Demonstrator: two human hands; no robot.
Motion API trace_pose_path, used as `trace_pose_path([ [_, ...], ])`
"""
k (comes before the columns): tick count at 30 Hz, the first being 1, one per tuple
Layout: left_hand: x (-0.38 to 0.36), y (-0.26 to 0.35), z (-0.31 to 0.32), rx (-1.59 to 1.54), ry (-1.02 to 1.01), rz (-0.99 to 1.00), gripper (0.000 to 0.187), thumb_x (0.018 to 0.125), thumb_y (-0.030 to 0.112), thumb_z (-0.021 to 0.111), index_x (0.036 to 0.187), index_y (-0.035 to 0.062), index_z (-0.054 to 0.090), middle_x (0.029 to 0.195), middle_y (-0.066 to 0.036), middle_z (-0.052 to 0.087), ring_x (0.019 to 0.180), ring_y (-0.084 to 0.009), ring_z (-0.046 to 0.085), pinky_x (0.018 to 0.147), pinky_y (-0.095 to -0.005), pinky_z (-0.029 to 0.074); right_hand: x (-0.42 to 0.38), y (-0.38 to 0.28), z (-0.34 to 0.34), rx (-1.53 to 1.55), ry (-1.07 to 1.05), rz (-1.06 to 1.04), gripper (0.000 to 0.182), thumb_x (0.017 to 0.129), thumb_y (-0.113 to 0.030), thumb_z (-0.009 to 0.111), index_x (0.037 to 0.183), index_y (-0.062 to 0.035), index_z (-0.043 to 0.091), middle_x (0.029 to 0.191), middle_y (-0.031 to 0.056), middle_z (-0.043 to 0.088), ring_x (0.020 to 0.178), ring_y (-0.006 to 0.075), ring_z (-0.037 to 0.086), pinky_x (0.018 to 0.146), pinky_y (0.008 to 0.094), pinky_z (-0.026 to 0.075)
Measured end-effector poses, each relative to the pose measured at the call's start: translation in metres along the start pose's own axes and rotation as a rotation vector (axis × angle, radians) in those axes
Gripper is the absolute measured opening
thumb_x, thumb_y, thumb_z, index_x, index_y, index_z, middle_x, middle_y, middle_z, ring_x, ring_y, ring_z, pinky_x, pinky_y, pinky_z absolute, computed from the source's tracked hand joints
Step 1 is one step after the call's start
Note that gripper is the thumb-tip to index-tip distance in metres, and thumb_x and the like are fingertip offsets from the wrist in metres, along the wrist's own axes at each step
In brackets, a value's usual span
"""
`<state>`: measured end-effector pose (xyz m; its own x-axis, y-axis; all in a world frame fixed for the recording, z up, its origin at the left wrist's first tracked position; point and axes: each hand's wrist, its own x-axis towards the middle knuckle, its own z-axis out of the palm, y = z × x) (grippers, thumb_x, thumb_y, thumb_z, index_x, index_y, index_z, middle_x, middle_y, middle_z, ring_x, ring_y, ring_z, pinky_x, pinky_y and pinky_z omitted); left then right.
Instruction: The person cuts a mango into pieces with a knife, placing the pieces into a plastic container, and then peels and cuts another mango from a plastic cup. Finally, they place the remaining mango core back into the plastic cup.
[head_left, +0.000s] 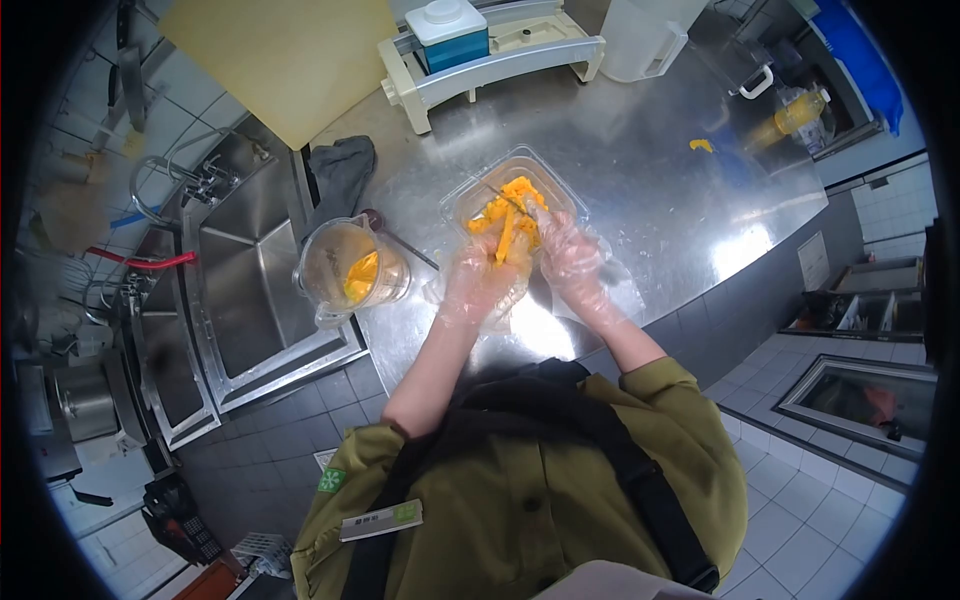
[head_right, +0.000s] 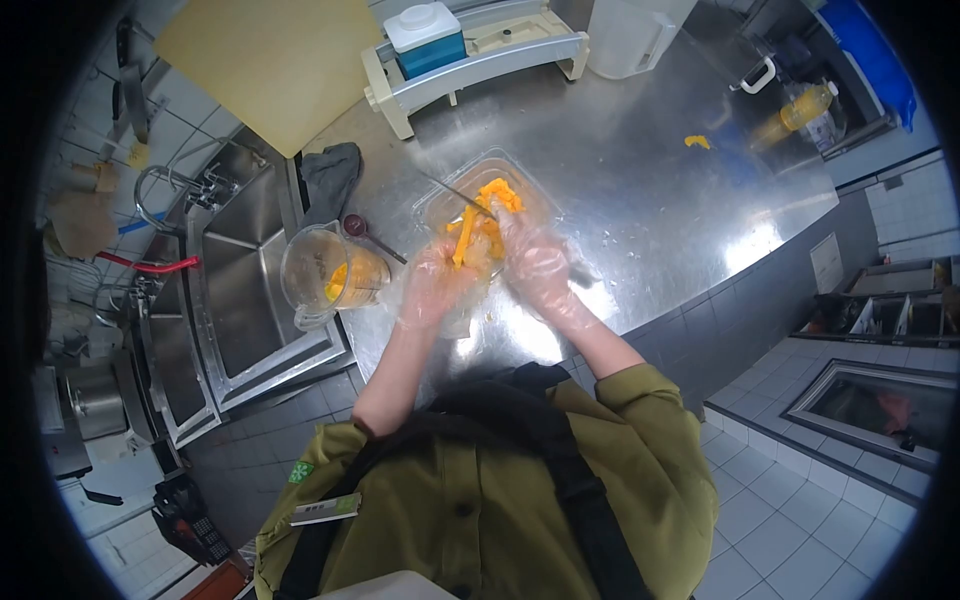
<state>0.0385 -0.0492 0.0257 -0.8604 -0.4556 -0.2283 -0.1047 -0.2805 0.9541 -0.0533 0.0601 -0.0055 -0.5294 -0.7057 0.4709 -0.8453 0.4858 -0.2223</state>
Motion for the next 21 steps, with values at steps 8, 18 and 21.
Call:
trace_pose_path([
  [8, 0.023, -0.02, -0.023, -0.435, -0.324, 0.01, 0.038, 0.085, 0.009, 0.051, 0.122, 0.002, 0.045, 0.114, -0.006, 0.051, 0.101, -0.0147, 0.05, 0.087, -0.0254, 0.041, -0.003, 0.012, -0.002, 0.163, 0.06, -0.011, 0.038, 0.078, -0.002, 0.051, 0.115, -0.0102, 0.054, 0.083, 0.0122, 0.058, 0.058, 0.023, 0.056, 0.048, 0.034, 0.044],
  [18, 0.029, -0.017, -0.022, -0.113, -0.045, 0.053, 0.031, 0.086, 0.009, 0.044, 0.116, 0.0052, 0.05, 0.104, -0.005, 0.054, 0.093, -0.015, 0.051, 0.081, -0.0238, 0.042, 0.006, 0.045, -0.009, 0.553, -0.349, 0.526, 0.03, 0.084, -0.027, 0.052, 0.087, 0.0015, 0.061, 0.062, 0.0047, 0.051, 0.056, 0.0108, 0.047, 0.051, 0.0302, 0.039],
  [21, 0.005, -0.004, -0.063, 0.221, 0.252, 0.455, 0.028, 0.082, 0.006, 0.045, 0.108, 0.0032, 0.055, 0.097, -0.009, 0.056, 0.086, -0.0175, 0.054, 0.075, -0.0256, 0.044, -0.005, 0.057, -0.006, 0.582, -0.18, 0.502, 0.027, 0.084, -0.025, 0.053, 0.081, 0.0001, 0.06, 0.061, 0.0015, 0.049, 0.052, 0.0099, 0.045, 0.048, 0.0277, 0.036],
])
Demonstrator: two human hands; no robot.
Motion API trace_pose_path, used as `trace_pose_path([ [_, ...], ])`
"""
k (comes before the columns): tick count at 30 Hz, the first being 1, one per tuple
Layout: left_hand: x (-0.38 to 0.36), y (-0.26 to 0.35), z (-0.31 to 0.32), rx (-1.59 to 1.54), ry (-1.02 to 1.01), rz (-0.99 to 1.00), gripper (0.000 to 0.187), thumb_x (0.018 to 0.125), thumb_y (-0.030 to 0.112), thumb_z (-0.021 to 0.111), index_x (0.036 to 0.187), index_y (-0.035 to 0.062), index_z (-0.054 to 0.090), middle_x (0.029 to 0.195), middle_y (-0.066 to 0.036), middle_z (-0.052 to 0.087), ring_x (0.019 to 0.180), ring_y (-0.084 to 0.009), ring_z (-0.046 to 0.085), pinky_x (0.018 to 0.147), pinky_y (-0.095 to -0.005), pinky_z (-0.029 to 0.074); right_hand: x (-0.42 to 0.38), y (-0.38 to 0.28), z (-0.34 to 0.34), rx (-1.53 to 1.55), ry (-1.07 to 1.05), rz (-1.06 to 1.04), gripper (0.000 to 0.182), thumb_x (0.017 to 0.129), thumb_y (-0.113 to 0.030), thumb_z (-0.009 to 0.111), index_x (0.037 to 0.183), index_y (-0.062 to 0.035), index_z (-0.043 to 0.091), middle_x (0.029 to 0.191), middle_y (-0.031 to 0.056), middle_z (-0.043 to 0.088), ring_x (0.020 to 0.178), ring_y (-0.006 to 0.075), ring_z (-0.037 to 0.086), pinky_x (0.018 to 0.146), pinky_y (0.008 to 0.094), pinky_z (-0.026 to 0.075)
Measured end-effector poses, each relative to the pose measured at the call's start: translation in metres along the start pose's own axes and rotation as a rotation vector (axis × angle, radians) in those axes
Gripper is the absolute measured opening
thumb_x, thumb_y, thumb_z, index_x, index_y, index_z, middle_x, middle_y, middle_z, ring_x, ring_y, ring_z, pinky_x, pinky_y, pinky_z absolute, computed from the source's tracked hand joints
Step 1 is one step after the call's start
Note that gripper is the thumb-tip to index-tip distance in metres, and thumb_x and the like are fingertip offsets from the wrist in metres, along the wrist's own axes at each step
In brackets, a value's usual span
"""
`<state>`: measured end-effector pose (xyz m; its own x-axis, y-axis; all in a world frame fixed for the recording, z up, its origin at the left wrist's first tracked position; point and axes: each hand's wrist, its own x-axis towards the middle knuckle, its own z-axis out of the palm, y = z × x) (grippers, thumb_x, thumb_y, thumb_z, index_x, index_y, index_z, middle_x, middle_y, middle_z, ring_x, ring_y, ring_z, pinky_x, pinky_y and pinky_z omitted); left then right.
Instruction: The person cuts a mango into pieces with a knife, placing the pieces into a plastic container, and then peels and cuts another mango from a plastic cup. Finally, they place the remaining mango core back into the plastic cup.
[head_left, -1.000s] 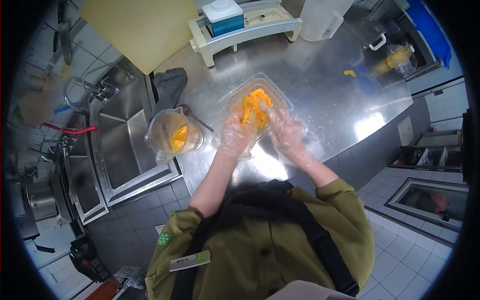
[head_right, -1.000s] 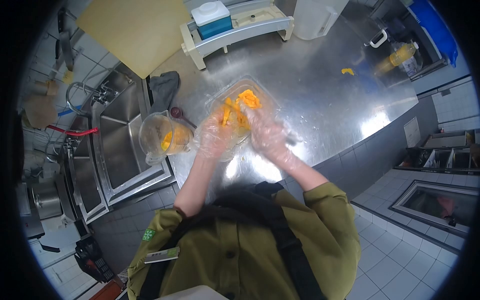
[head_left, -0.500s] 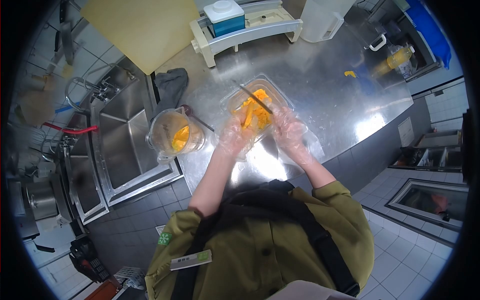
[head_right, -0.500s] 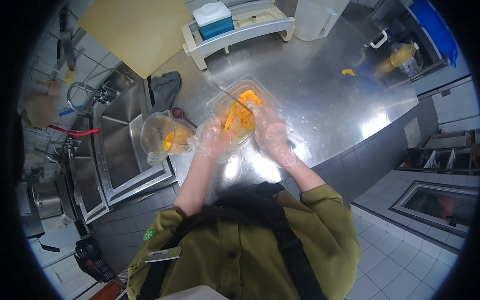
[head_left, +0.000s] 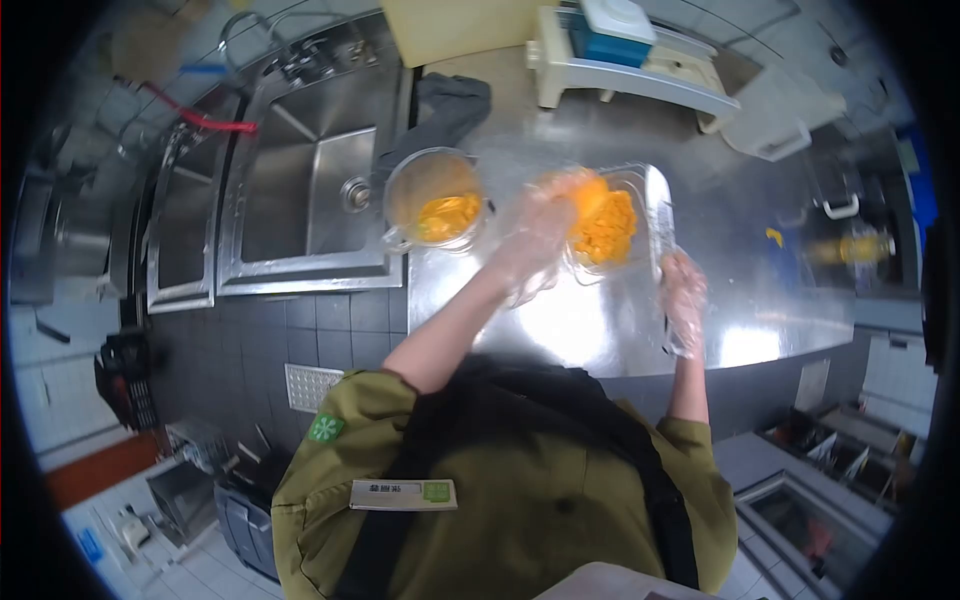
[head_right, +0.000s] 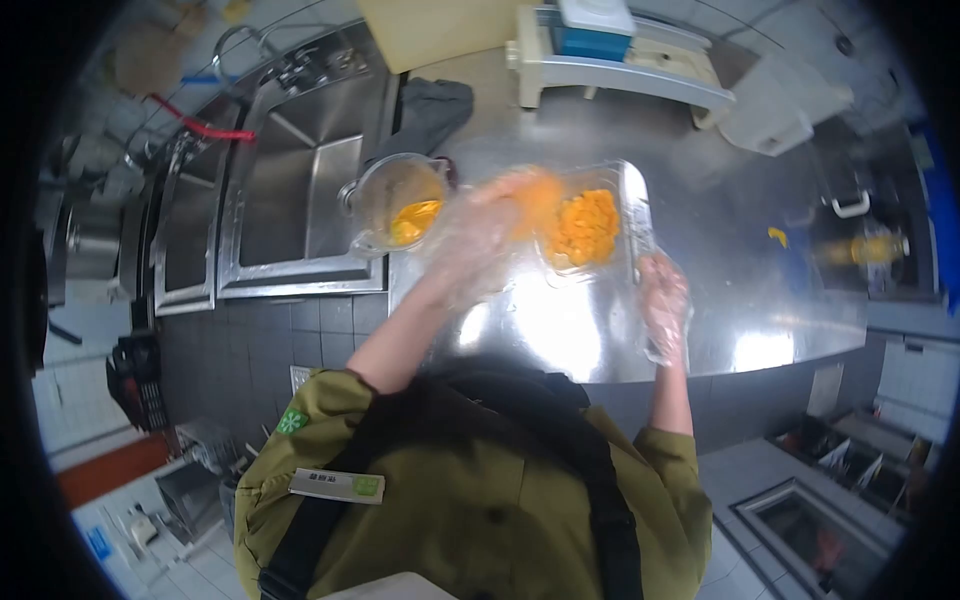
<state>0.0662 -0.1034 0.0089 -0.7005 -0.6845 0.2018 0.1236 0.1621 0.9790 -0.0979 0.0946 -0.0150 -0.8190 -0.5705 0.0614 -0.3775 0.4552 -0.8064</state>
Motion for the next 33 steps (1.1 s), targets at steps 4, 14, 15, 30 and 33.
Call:
trace_pose_path([
  [4, -0.002, 0.069, -0.098, 0.402, 0.119, -0.028, 0.025, 0.078, 0.011, 0.05, 0.099, 0.004, 0.061, 0.091, -0.008, 0.057, 0.082, -0.0189, 0.057, 0.073, -0.0297, 0.045, -0.001, -0.013, -0.013, 0.304, -0.102, 0.275, 0.02, 0.086, -0.024, 0.054, 0.085, -0.0045, 0.06, 0.061, -0.0047, 0.046, 0.049, 0.0043, 0.038, 0.044, 0.0212, 0.03],
  [14, 0.053, 0.008, -0.131, 1.217, -0.913, -0.196, 0.018, 0.073, 0.012, 0.052, 0.073, -0.0011, 0.063, 0.068, -0.017, 0.059, 0.065, -0.0305, 0.059, 0.059, -0.0391, 0.046, 0.021, -0.039, 0.011, 0.341, -0.063, 0.252, 0.026, 0.087, -0.027, 0.055, 0.096, -0.0025, 0.06, 0.064, -0.0057, 0.048, 0.053, 0.0018, 0.041, 0.046, 0.0179, 0.032],
  [15, 0.056, 0.006, -0.127, 1.115, -0.847, -0.208, 0.018, 0.073, 0.014, 0.053, 0.072, -0.0007, 0.064, 0.067, -0.017, 0.06, 0.066, -0.0307, 0.059, 0.058, -0.0397, 0.046, 0.021, -0.044, 0.013, 0.337, -0.05, 0.257, 0.026, 0.087, -0.027, 0.055, 0.096, -0.0025, 0.06, 0.065, -0.0057, 0.048, 0.053, 0.0017, 0.041, 0.046, 0.0178, 0.032],
  [30, 0.031, -0.04, -0.14, 1.352, -1.383, -0.334, 0.019, 0.075, 0.015, 0.055, 0.086, 0.0015, 0.062, 0.081, -0.015, 0.061, 0.078, -0.0293, 0.061, 0.066, -0.0356, 0.049, 0.018, -0.039, 0.009, 0.45, -0.081, 0.401, 0.024, 0.087, -0.022, 0.054, 0.102, -0.0037, 0.059, 0.063, -0.0055, 0.045, 0.049, 0.0017, 0.037, 0.043, 0.0171, 0.029],
  [33, 0.019, -0.017, -0.133, 1.471, -1.165, -0.196, 0.02, 0.075, 0.016, 0.055, 0.088, 0.0019, 0.062, 0.084, -0.014, 0.062, 0.081, -0.0289, 0.061, 0.068, -0.0348, 0.049, 0.019, -0.032, 0.007, 0.435, -0.08, 0.417, 0.022, 0.087, -0.022, 0.055, 0.097, -0.0036, 0.059, 0.064, -0.005, 0.045, 0.05, 0.0028, 0.038, 0.044, 0.0173, 0.031],
])
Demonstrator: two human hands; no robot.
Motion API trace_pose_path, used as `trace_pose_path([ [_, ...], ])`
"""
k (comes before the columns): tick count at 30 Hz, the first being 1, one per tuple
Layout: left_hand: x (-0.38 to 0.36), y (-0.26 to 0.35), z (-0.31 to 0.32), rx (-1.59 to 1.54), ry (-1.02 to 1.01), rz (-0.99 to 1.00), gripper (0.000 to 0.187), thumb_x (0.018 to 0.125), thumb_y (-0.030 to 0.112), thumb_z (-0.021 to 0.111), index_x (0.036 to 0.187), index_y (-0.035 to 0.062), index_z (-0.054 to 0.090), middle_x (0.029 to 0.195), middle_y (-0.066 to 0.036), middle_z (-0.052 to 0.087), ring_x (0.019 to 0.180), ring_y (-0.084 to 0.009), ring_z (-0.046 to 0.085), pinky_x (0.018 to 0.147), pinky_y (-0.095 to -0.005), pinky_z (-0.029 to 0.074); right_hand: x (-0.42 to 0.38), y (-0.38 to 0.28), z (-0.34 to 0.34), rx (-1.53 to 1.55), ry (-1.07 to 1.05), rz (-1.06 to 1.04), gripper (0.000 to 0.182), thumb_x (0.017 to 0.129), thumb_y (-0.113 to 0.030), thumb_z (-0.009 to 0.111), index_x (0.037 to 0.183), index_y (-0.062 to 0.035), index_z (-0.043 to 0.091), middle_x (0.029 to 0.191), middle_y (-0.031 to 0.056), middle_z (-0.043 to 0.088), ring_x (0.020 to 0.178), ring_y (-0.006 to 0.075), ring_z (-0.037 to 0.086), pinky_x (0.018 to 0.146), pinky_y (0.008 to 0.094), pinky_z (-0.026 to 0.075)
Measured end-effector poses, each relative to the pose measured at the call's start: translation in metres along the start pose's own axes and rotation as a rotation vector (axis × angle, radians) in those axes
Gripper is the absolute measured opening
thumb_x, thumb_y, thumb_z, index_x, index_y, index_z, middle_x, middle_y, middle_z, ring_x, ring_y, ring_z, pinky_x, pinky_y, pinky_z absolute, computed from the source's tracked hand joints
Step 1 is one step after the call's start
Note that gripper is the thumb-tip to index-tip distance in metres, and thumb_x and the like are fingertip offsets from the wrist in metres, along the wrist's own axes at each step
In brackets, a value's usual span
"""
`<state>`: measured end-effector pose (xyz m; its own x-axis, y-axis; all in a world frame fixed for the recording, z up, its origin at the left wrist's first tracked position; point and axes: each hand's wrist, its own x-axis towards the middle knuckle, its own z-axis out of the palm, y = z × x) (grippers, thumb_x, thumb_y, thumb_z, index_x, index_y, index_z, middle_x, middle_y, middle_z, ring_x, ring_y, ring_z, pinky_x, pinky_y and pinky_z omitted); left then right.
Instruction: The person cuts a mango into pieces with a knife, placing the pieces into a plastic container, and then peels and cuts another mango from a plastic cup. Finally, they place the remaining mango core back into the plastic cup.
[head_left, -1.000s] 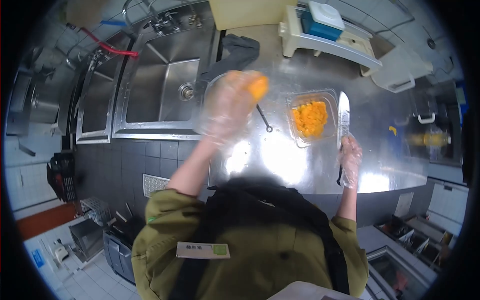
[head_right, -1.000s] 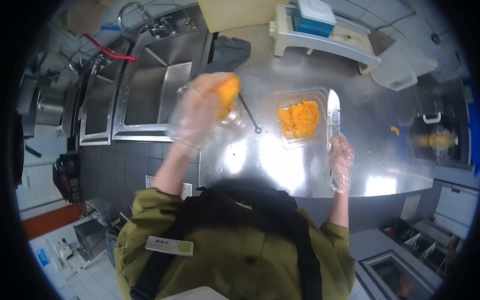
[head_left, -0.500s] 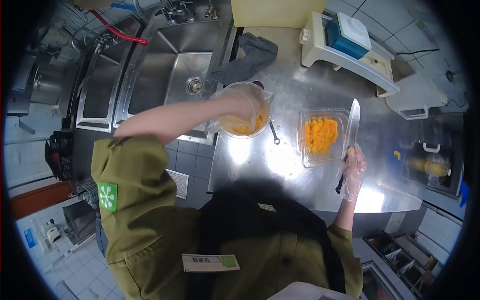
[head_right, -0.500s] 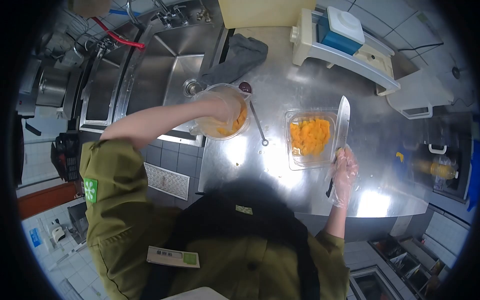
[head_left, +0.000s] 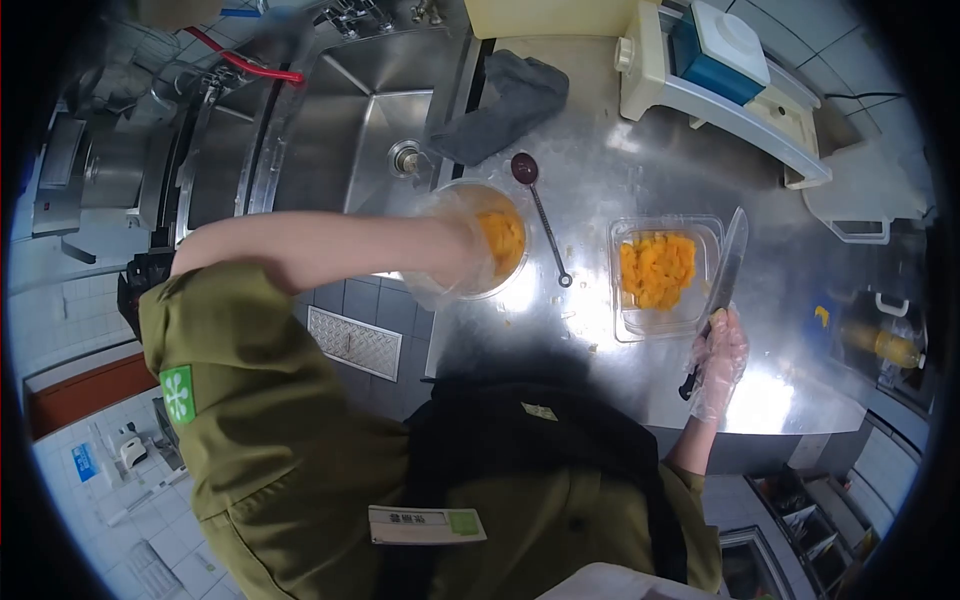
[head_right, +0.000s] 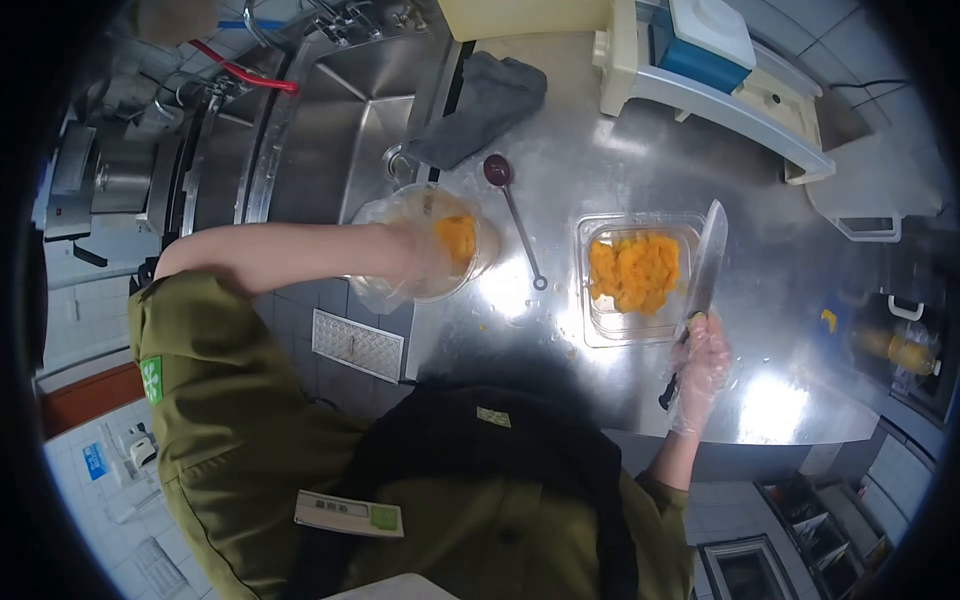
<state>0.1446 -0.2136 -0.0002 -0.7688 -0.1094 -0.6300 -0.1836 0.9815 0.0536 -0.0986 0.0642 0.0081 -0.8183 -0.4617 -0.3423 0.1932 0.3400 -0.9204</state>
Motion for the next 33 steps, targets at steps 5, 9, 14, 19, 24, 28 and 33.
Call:
trace_pose_path([
  [5, -0.023, 0.005, -0.064, -0.022, -0.115, -0.122, 0.02, 0.076, 0.019, 0.056, 0.088, 0.0036, 0.061, 0.087, -0.01, 0.062, 0.083, -0.0265, 0.061, 0.071, -0.0324, 0.049, -0.005, -0.006, 0.002, 0.008, 0.013, 0.084, 0.022, 0.086, -0.023, 0.057, 0.096, -0.0038, 0.059, 0.065, -0.003, 0.047, 0.051, 0.0044, 0.04, 0.044, 0.0182, 0.032],
  [9, 0.004, -0.021, -0.008, -0.107, -0.38, 0.244, 0.021, 0.074, 0.022, 0.057, 0.086, 0.0052, 0.062, 0.085, -0.008, 0.062, 0.08, -0.0241, 0.061, 0.069, -0.0308, 0.049, -0.01, -0.008, 0.009, 0.047, 0.052, 0.068, 0.022, 0.085, -0.023, 0.058, 0.096, -0.0039, 0.059, 0.067, -0.0028, 0.048, 0.052, 0.0045, 0.04, 0.045, 0.018, 0.032],
  [14, 0.016, -0.004, 0.019, 0.17, -0.263, -0.086, 0.019, 0.073, 0.02, 0.058, 0.085, 0.0067, 0.065, 0.084, -0.009, 0.064, 0.077, -0.0246, 0.061, 0.069, -0.0366, 0.049, -0.008, -0.009, 0.002, 0.085, -0.023, 0.07, 0.023, 0.085, -0.023, 0.059, 0.098, -0.0043, 0.059, 0.068, -0.0025, 0.05, 0.052, 0.0046, 0.042, 0.045, 0.0182, 0.033],
  [19, -0.001, 0.001, -0.034, 0.148, -0.308, -0.159, 0.02, 0.07, 0.021, 0.061, 0.082, 0.0064, 0.067, 0.082, -0.009, 0.064, 0.08, -0.027, 0.061, 0.069, -0.0426, 0.049, -0.007, 0.006, 0.005, 0.182, 0.091, 0.069, 0.023, 0.085, -0.022, 0.059, 0.099, -0.0044, 0.058, 0.069, -0.003, 0.049, 0.051, 0.0042, 0.041, 0.045, 0.0171, 0.033],
  [24, 0.063, -0.026, 0.074, -0.078, -0.198, -0.277, 0.021, 0.075, 0.017, 0.055, 0.087, 0.0045, 0.066, 0.087, -0.012, 0.064, 0.083, -0.0265, 0.061, 0.071, -0.0369, 0.049, -0.013, -0.008, 0.009, 0.2, -0.034, 0.096, 0.023, 0.085, -0.022, 0.059, 0.1, -0.0043, 0.058, 0.07, -0.003, 0.049, 0.053, 0.0036, 0.042, 0.047, 0.0162, 0.034],
  [28, 0.024, 0.011, -0.006, -0.443, -0.014, -0.743, 0.026, 0.081, 0.026, 0.055, 0.096, 0.0049, 0.062, 0.093, -0.012, 0.062, 0.087, -0.0269, 0.06, 0.074, -0.0376, 0.048, -0.019, -0.011, 0.011, 0.224, -0.017, 0.091, 0.022, 0.086, -0.022, 0.057, 0.097, -0.0041, 0.058, 0.069, -0.0038, 0.048, 0.053, 0.003, 0.041, 0.047, 0.0157, 0.034],
  [33, 0.025, -0.001, -0.011, -0.674, -0.076, -0.711, 0.028, 0.083, 0.027, 0.053, 0.097, 0.0049, 0.061, 0.095, -0.011, 0.062, 0.088, -0.0262, 0.059, 0.076, -0.0373, 0.048, -0.031, -0.022, 0.032, 0.142, -0.19, -0.049, 0.022, 0.087, -0.02, 0.053, 0.1, -0.0033, 0.059, 0.065, -0.0024, 0.049, 0.049, 0.0042, 0.042, 0.044, 0.018, 0.035],
])
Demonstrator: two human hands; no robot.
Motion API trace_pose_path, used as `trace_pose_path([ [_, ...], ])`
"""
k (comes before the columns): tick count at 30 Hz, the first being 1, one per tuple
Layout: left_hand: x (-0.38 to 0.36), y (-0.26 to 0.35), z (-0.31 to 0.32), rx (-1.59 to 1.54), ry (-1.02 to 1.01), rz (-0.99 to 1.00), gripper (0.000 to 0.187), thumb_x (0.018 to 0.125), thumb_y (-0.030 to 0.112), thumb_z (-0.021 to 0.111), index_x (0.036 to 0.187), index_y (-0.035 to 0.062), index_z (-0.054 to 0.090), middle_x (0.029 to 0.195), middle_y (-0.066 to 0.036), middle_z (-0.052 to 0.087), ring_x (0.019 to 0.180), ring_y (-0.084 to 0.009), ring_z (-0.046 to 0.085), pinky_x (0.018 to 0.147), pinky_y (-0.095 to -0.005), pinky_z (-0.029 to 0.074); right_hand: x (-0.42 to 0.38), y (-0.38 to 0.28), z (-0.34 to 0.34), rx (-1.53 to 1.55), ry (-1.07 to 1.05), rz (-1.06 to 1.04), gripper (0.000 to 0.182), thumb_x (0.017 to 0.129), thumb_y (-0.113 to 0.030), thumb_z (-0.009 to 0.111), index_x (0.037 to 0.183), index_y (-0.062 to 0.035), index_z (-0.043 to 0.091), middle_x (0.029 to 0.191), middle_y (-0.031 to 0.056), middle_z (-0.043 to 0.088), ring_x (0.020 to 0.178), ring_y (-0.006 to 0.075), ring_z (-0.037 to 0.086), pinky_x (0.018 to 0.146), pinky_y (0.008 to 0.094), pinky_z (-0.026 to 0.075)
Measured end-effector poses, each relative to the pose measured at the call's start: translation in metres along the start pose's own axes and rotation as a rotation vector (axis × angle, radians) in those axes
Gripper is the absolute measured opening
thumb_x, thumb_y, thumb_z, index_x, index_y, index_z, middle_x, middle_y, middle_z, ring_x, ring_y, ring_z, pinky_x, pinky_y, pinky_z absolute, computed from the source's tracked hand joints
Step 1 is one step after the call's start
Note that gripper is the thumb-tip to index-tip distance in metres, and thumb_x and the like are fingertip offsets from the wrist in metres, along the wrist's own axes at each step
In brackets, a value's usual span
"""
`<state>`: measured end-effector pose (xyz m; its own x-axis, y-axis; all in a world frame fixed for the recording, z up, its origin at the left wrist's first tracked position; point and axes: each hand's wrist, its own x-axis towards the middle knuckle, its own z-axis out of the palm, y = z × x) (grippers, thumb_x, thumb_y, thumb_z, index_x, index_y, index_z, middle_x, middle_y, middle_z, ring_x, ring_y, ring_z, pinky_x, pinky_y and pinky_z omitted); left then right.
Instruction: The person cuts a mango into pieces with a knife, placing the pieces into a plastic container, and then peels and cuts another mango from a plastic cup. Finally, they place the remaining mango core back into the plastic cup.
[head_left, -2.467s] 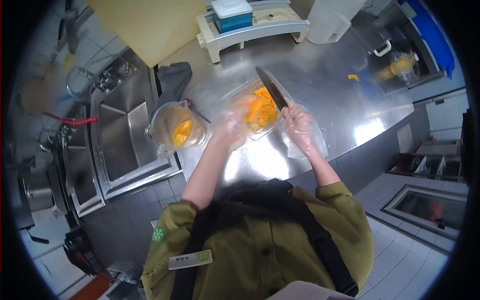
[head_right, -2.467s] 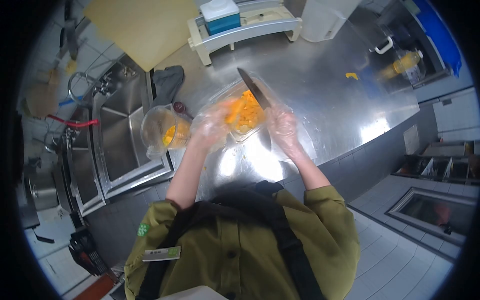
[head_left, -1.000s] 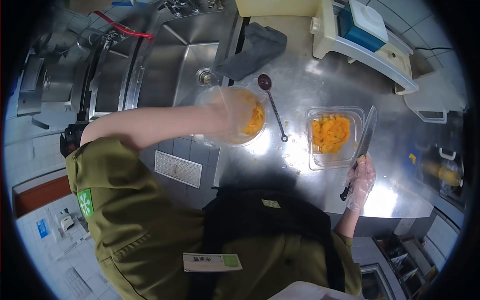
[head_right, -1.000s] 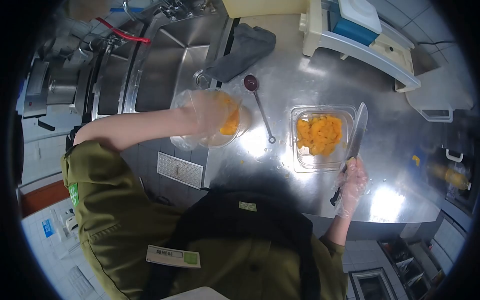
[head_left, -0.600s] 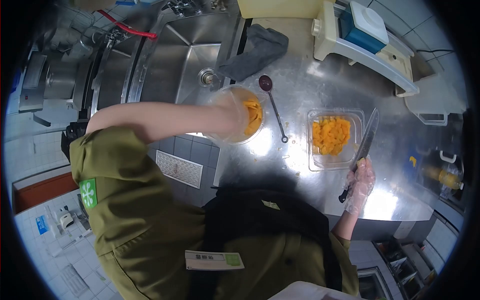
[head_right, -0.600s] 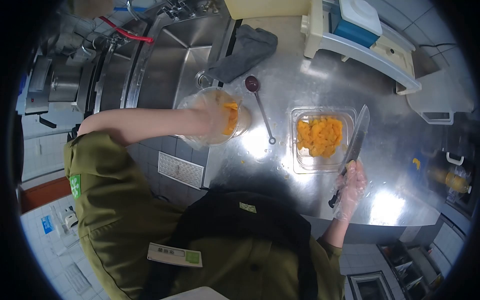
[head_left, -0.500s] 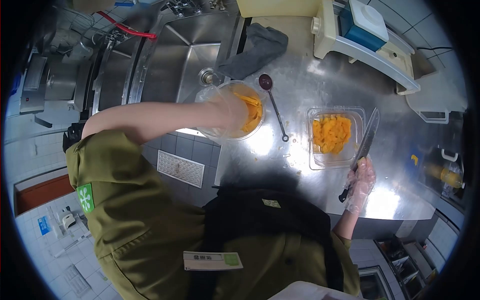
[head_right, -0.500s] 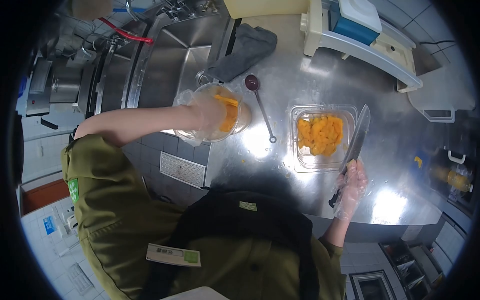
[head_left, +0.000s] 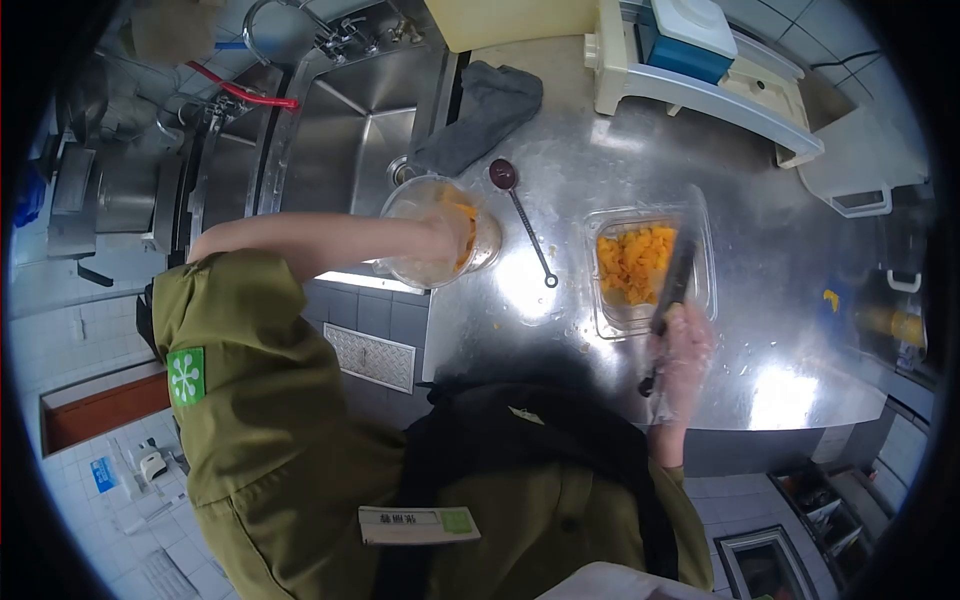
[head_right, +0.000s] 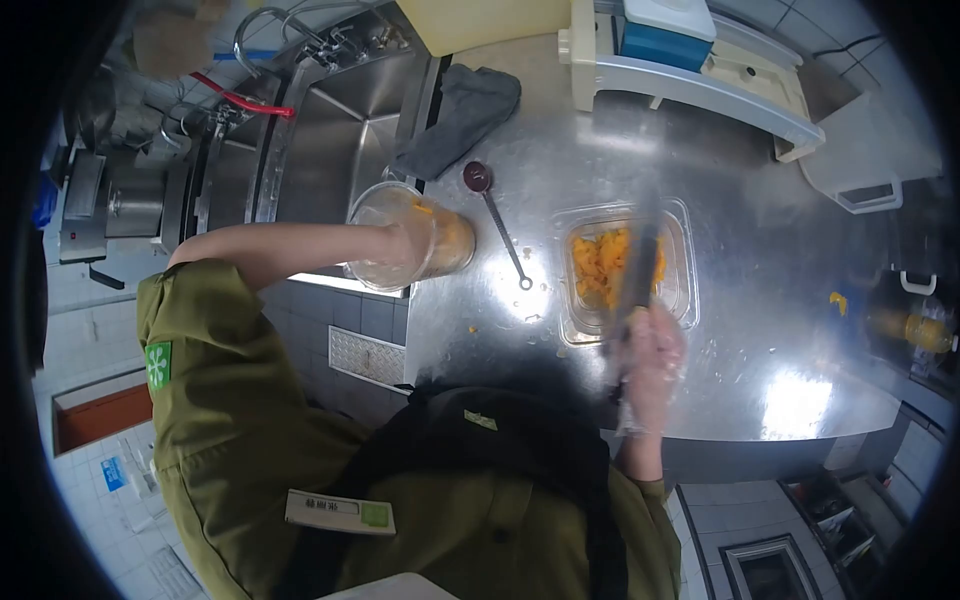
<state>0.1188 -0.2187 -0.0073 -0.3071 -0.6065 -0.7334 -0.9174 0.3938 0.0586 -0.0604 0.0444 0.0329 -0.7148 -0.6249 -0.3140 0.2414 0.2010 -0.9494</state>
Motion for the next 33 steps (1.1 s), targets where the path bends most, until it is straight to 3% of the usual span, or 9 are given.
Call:
trace_pose_path([
  [5, 0.002, -0.005, -0.002, -0.457, -0.2, -0.045, 0.03, 0.084, 0.029, 0.051, 0.098, 0.0048, 0.06, 0.097, -0.011, 0.061, 0.088, -0.0256, 0.059, 0.077, -0.037, 0.047, 0.004, -0.026, 0.071, -0.152, -0.438, 0.111, 0.03, 0.084, -0.021, 0.054, 0.107, -0.0024, 0.055, 0.08, 0.0064, 0.055, 0.075, 0.0138, 0.054, 0.068, 0.0311, 0.045],
  [7, -0.001, -0.009, 0.0, -0.716, -0.287, -0.104, 0.031, 0.084, 0.03, 0.05, 0.098, 0.0048, 0.059, 0.097, -0.011, 0.061, 0.089, -0.0253, 0.059, 0.077, -0.0368, 0.047, 0.013, -0.02, 0.107, -0.14, -0.477, -0.148, 0.04, 0.081, -0.023, 0.057, 0.114, -0.0022, 0.05, 0.089, 0.0123, 0.058, 0.088, 0.021, 0.057, 0.077, 0.0327, 0.045],
  [11, -0.011, -0.007, 0.02, -1.109, -0.411, -0.218, 0.032, 0.086, 0.032, 0.048, 0.099, 0.0048, 0.059, 0.099, -0.011, 0.061, 0.089, -0.0248, 0.058, 0.078, -0.0366, 0.047, 0.033, 0.008, 0.166, -0.125, -0.18, -0.57, 0.057, 0.071, -0.018, 0.067, 0.12, -0.0002, 0.045, 0.106, 0.0173, 0.056, 0.096, 0.0243, 0.056, 0.086, 0.0327, 0.042],
  [13, -0.015, -0.002, 0.031, -1.2, -0.436, -0.27, 0.033, 0.086, 0.033, 0.047, 0.1, 0.0047, 0.058, 0.099, -0.011, 0.061, 0.089, -0.0245, 0.058, 0.078, -0.0364, 0.046, 0.042, 0.03, 0.182, -0.113, -0.17, -0.513, 0.06, 0.069, -0.014, 0.066, 0.123, 0.0, 0.043, 0.109, 0.0169, 0.054, 0.1, 0.0239, 0.054, 0.088, 0.0314, 0.04],
  [18, -0.023, 0.008, 0.034, -1.149, -0.43, -0.445, 0.033, 0.087, 0.034, 0.046, 0.097, 0.0047, 0.057, 0.1, -0.01, 0.06, 0.09, -0.022, 0.057, 0.08, -0.0348, 0.046, 0.039, 0.014, 0.159, -0.057, -0.315, -0.398, 0.041, 0.065, -0.013, 0.059, 0.102, 0.0022, 0.049, 0.087, 0.0221, 0.057, 0.084, 0.0349, 0.057, 0.073, 0.0393, 0.045],
  [22, -0.022, 0.011, 0.04, -1.396, -0.509, -0.232, 0.023, 0.083, 0.022, 0.054, 0.097, 0.0028, 0.057, 0.098, -0.01, 0.06, 0.089, -0.0216, 0.057, 0.076, -0.0331, 0.048, 0.032, 0.0, 0.151, -0.126, -0.307, -0.301, 0.021, 0.063, -0.01, 0.056, 0.079, 0.0, 0.049, 0.071, 0.0211, 0.055, 0.07, 0.0365, 0.057, 0.064, 0.0418, 0.044],
  [25, -0.009, 0.0, 0.05, -1.334, -0.545, -0.23, 0.023, 0.083, 0.019, 0.054, 0.099, 0.0026, 0.056, 0.098, -0.011, 0.059, 0.09, -0.022, 0.057, 0.075, -0.0339, 0.048, 0.036, 0.027, 0.168, -0.089, -0.19, -0.439, 0.017, 0.062, -0.008, 0.054, 0.076, -0.0005, 0.047, 0.066, 0.0199, 0.055, 0.065, 0.0372, 0.057, 0.061, 0.042, 0.045],
  [31, 0.046, -0.047, 0.063, -0.927, -0.568, -0.208, 0.023, 0.084, 0.015, 0.053, 0.102, 0.0022, 0.054, 0.1, -0.012, 0.058, 0.092, -0.0227, 0.057, 0.075, -0.0355, 0.049, 0.032, 0.024, 0.158, 0.003, -0.351, -0.256, 0.025, 0.063, -0.011, 0.058, 0.085, -0.001, 0.051, 0.073, 0.0168, 0.056, 0.067, 0.0306, 0.058, 0.063, 0.0377, 0.045],
  [33, 0.037, -0.05, 0.047, -0.764, -0.514, -0.131, 0.023, 0.084, 0.014, 0.052, 0.104, 0.0021, 0.053, 0.101, -0.013, 0.058, 0.093, -0.023, 0.057, 0.075, -0.036, 0.049, 0.03, 0.023, 0.156, -0.123, -0.274, -0.318, 0.025, 0.064, -0.012, 0.058, 0.085, -0.0015, 0.051, 0.075, 0.0177, 0.056, 0.067, 0.0326, 0.058, 0.063, 0.0386, 0.045],
])
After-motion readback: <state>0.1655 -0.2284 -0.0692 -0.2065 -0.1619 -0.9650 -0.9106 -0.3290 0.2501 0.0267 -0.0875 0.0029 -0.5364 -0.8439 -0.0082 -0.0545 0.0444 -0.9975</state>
